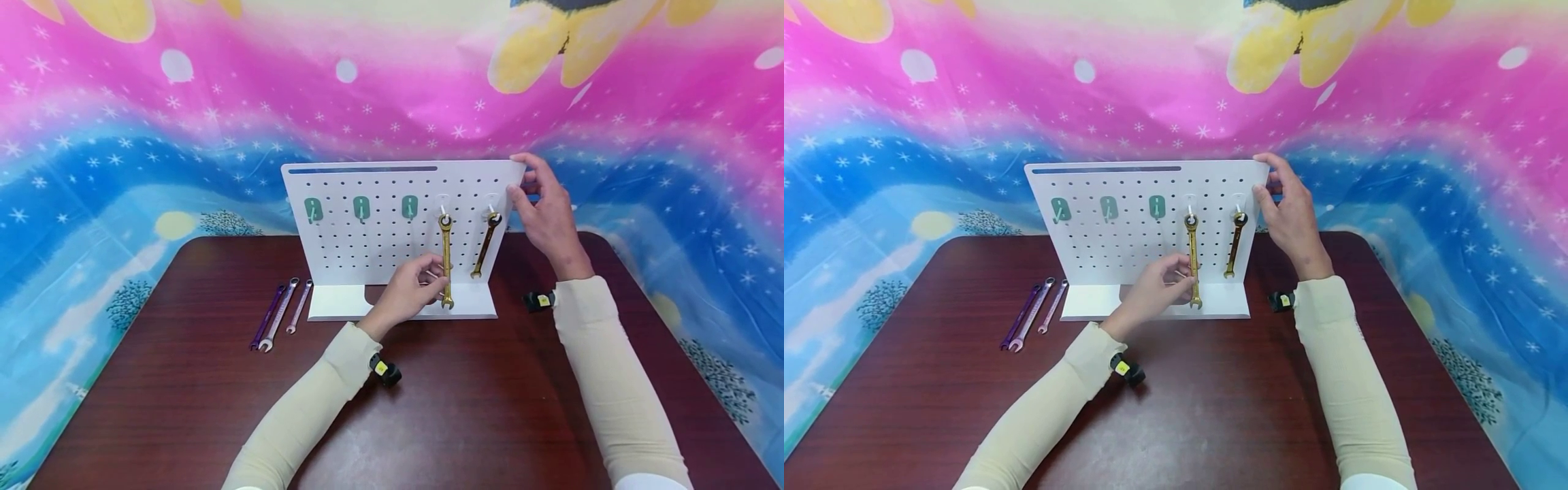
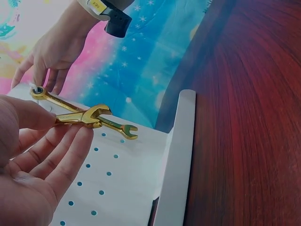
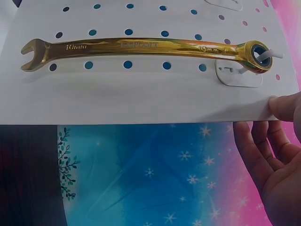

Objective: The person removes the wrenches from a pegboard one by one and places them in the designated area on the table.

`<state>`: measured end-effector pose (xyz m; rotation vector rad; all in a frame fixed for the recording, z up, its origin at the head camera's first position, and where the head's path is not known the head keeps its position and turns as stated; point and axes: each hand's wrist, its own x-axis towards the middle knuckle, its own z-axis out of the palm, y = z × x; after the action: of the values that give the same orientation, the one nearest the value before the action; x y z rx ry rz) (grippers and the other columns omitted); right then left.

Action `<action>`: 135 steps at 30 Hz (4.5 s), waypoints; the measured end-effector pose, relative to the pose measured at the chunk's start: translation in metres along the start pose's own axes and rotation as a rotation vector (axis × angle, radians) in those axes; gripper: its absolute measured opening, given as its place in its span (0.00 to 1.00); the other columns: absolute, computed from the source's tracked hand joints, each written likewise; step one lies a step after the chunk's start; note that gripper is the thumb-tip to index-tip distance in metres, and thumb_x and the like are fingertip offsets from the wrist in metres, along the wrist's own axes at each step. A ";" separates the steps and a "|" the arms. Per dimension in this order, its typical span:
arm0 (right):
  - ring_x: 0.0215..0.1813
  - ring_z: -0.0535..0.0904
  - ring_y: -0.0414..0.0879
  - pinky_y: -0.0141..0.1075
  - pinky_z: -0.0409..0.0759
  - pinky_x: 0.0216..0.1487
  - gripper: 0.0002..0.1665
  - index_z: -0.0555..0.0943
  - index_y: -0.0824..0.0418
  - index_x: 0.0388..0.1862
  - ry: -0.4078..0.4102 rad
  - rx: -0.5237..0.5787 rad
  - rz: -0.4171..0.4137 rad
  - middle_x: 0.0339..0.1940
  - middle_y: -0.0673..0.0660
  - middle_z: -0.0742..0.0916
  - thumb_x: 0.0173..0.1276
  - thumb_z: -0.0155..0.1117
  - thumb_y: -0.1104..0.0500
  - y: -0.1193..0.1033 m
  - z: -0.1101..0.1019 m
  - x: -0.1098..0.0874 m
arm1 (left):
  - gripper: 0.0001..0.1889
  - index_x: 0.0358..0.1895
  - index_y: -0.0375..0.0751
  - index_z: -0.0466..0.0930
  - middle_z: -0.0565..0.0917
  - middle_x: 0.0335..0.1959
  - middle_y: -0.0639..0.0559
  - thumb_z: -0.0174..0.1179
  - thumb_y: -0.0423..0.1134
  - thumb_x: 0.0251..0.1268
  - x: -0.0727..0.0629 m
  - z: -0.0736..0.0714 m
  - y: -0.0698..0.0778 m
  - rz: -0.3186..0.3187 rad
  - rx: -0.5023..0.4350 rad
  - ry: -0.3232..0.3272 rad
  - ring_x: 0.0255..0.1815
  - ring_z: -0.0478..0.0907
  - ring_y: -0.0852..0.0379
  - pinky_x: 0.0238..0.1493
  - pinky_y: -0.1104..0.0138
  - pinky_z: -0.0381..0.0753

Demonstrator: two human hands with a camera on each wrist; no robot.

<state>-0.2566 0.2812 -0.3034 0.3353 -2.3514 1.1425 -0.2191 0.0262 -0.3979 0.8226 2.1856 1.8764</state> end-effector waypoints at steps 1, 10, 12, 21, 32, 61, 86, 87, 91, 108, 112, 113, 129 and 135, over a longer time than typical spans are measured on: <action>0.54 0.81 0.55 0.40 0.84 0.50 0.30 0.68 0.41 0.78 0.001 -0.002 -0.001 0.54 0.61 0.81 0.81 0.58 0.58 0.000 0.000 0.000 | 0.11 0.55 0.30 0.79 0.82 0.41 0.43 0.61 0.26 0.73 0.000 0.000 0.000 -0.005 -0.014 -0.002 0.40 0.84 0.54 0.42 0.57 0.88; 0.54 0.81 0.55 0.45 0.83 0.51 0.30 0.67 0.40 0.78 -0.005 -0.005 0.005 0.54 0.61 0.81 0.81 0.57 0.57 0.001 -0.001 0.000 | 0.14 0.57 0.32 0.77 0.81 0.39 0.41 0.61 0.24 0.72 -0.003 0.004 0.006 -0.027 -0.110 0.021 0.37 0.84 0.52 0.43 0.44 0.86; 0.54 0.81 0.55 0.44 0.83 0.50 0.30 0.67 0.39 0.77 -0.006 -0.004 0.008 0.54 0.60 0.81 0.81 0.57 0.56 0.001 -0.001 -0.001 | 0.16 0.59 0.32 0.76 0.81 0.39 0.41 0.61 0.24 0.71 -0.003 0.005 0.007 -0.020 -0.117 0.030 0.36 0.84 0.52 0.42 0.45 0.87; 0.54 0.81 0.54 0.40 0.83 0.49 0.30 0.67 0.37 0.77 -0.003 -0.006 0.007 0.55 0.60 0.82 0.81 0.58 0.57 0.002 0.000 0.000 | 0.23 0.67 0.30 0.69 0.80 0.38 0.41 0.59 0.22 0.71 -0.002 0.010 0.011 0.009 -0.149 0.036 0.30 0.84 0.54 0.37 0.48 0.88; 0.54 0.81 0.54 0.47 0.83 0.52 0.30 0.67 0.38 0.78 -0.004 -0.008 0.010 0.54 0.60 0.81 0.81 0.57 0.57 0.002 0.000 0.000 | 0.21 0.65 0.30 0.69 0.81 0.38 0.42 0.58 0.22 0.71 -0.004 0.009 0.014 0.037 -0.113 0.035 0.30 0.83 0.56 0.35 0.55 0.89; 0.53 0.81 0.54 0.38 0.81 0.48 0.30 0.68 0.42 0.78 -0.002 0.012 0.008 0.54 0.61 0.82 0.81 0.58 0.58 0.001 0.000 0.000 | 0.20 0.64 0.30 0.70 0.80 0.38 0.41 0.59 0.23 0.71 -0.017 -0.002 0.026 0.049 -0.142 0.006 0.31 0.83 0.54 0.35 0.53 0.88; 0.53 0.80 0.53 0.41 0.83 0.51 0.30 0.67 0.37 0.77 -0.012 -0.004 0.022 0.55 0.60 0.82 0.81 0.57 0.56 0.000 0.000 0.000 | 0.09 0.51 0.32 0.80 0.82 0.38 0.41 0.61 0.26 0.71 -0.082 -0.058 0.009 -0.032 0.072 0.072 0.34 0.82 0.51 0.31 0.45 0.85; 0.53 0.80 0.53 0.41 0.83 0.51 0.30 0.67 0.37 0.77 -0.013 -0.005 0.023 0.55 0.60 0.82 0.81 0.57 0.56 0.000 0.000 0.000 | 0.09 0.51 0.32 0.80 0.82 0.38 0.41 0.61 0.27 0.71 -0.085 -0.061 0.009 -0.042 0.079 0.069 0.34 0.82 0.51 0.31 0.44 0.85; 0.54 0.81 0.53 0.42 0.83 0.51 0.30 0.67 0.39 0.78 -0.010 -0.009 0.025 0.55 0.60 0.82 0.81 0.57 0.56 0.000 0.000 0.000 | 0.07 0.50 0.33 0.81 0.82 0.38 0.40 0.61 0.28 0.72 -0.095 -0.074 0.008 -0.081 0.107 0.061 0.30 0.82 0.50 0.29 0.46 0.85; 0.54 0.80 0.55 0.39 0.81 0.48 0.30 0.67 0.40 0.78 -0.017 0.001 0.012 0.56 0.62 0.82 0.81 0.57 0.57 0.000 0.001 -0.002 | 0.09 0.49 0.31 0.82 0.83 0.37 0.40 0.65 0.32 0.72 -0.153 -0.133 0.004 -0.185 0.275 0.119 0.23 0.82 0.48 0.25 0.53 0.85; 0.53 0.81 0.54 0.34 0.79 0.45 0.31 0.67 0.39 0.78 -0.004 0.001 0.002 0.54 0.61 0.82 0.81 0.58 0.58 0.000 0.000 -0.002 | 0.10 0.49 0.32 0.81 0.83 0.36 0.38 0.65 0.33 0.72 -0.162 -0.151 0.004 -0.230 0.317 0.124 0.22 0.80 0.45 0.25 0.52 0.85; 0.52 0.81 0.54 0.33 0.79 0.45 0.31 0.67 0.38 0.78 -0.002 -0.001 0.001 0.53 0.61 0.82 0.81 0.58 0.58 0.000 0.000 -0.002 | 0.10 0.49 0.31 0.81 0.83 0.35 0.38 0.65 0.33 0.72 -0.164 -0.155 0.004 -0.238 0.327 0.127 0.21 0.79 0.46 0.25 0.52 0.85; 0.52 0.82 0.56 0.30 0.79 0.44 0.31 0.67 0.41 0.78 0.003 -0.004 -0.025 0.53 0.62 0.83 0.80 0.58 0.59 0.000 0.000 0.000 | 0.08 0.48 0.31 0.83 0.83 0.30 0.49 0.61 0.31 0.71 -0.181 -0.221 -0.015 -0.276 0.621 0.184 0.19 0.78 0.53 0.21 0.64 0.79; 0.52 0.82 0.56 0.31 0.79 0.44 0.31 0.67 0.40 0.77 0.005 -0.002 -0.031 0.52 0.62 0.83 0.80 0.58 0.59 0.001 -0.001 0.002 | 0.08 0.46 0.31 0.83 0.83 0.29 0.50 0.61 0.31 0.69 -0.182 -0.235 -0.025 -0.319 0.670 0.183 0.17 0.77 0.54 0.20 0.63 0.79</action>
<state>-0.2585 0.2825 -0.3031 0.3662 -2.3351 1.1248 -0.1792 -0.2686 -0.4151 0.3403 2.8975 1.1081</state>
